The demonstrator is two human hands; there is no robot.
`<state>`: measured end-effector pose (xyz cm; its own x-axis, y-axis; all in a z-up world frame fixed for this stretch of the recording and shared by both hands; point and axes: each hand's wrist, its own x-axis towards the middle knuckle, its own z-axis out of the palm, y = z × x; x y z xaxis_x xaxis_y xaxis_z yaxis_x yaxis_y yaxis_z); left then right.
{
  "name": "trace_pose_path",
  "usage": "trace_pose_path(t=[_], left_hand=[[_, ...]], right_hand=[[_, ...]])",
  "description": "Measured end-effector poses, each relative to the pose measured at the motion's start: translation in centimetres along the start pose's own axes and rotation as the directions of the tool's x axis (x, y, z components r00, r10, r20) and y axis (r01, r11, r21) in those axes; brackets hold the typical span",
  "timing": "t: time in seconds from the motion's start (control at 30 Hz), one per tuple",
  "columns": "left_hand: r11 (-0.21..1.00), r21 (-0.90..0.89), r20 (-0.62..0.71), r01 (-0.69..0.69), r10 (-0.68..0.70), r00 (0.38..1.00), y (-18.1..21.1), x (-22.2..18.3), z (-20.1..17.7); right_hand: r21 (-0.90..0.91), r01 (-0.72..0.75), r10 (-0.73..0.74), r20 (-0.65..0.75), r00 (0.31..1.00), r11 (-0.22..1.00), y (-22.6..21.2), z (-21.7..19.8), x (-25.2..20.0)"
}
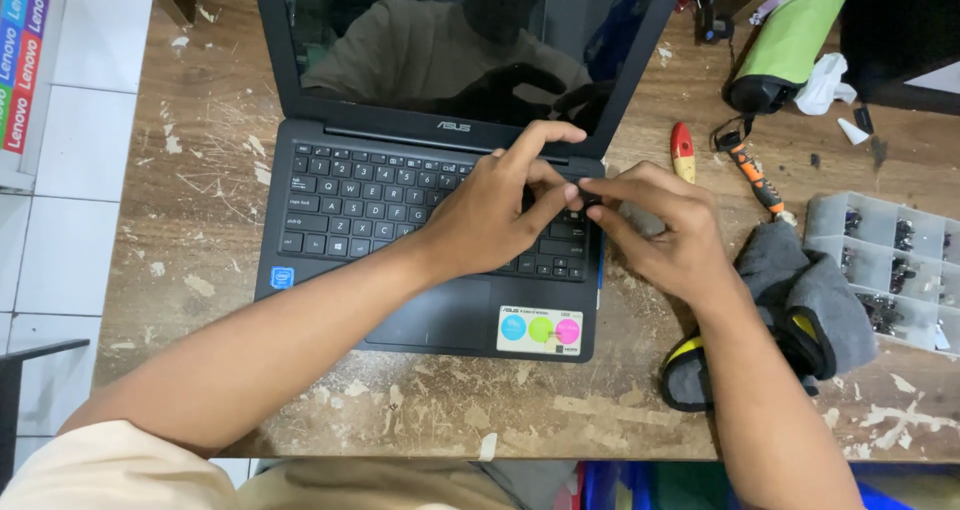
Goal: The person is performing maintenance on a laptop keyboard, specifically removing and inspecting a keycap and using a small tool to adjust the internal mechanism.
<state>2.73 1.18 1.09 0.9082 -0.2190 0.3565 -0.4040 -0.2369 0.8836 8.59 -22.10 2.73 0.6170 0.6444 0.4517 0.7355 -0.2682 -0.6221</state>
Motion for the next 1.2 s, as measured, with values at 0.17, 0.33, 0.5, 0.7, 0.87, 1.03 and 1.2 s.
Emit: trace_pose_path(t=[0.17, 0.33, 0.5, 0.7, 0.87, 1.03, 1.2], left_hand=[[0.999, 0.038, 0.021, 0.002, -0.002, 1.0, -0.3, 0.0, 0.4], [0.999, 0.049, 0.023, 0.002, -0.003, 1.0, -0.7, 0.0, 0.8], [0.989, 0.141, 0.031, -0.046, 0.042, 0.999, -0.7, 0.1, 0.5], [0.965, 0.246, 0.028, -0.086, 0.082, 0.996, -0.7, 0.0, 0.6], [0.973, 0.22, 0.015, -0.074, 0.073, 0.997, -0.6, 0.0, 0.6], [0.974, 0.215, 0.017, -0.067, 0.065, 0.998, -0.7, 0.0, 0.8], [0.975, 0.215, 0.024, -0.061, 0.057, 0.998, -0.3, 0.0, 0.6]], right_hand=[[0.046, -0.047, 0.048, -0.015, 0.999, 0.998, 0.4, 0.2, -0.2], [0.058, -0.09, 0.091, -0.019, 0.996, 0.994, 0.3, 0.1, -0.5], [0.089, -0.131, 0.133, -0.009, 0.991, 0.987, 0.4, 0.2, -0.5], [0.071, -0.11, 0.11, 0.011, 0.994, 0.991, 0.3, 0.2, -0.2], [0.067, -0.133, 0.132, 0.02, 0.991, 0.989, 0.0, 0.2, -0.2], [0.06, -0.192, 0.192, 0.012, 0.981, 0.98, 0.2, 0.3, -0.6], [0.065, -0.23, 0.23, 0.014, 0.973, 0.971, 0.6, 0.4, -1.1]])
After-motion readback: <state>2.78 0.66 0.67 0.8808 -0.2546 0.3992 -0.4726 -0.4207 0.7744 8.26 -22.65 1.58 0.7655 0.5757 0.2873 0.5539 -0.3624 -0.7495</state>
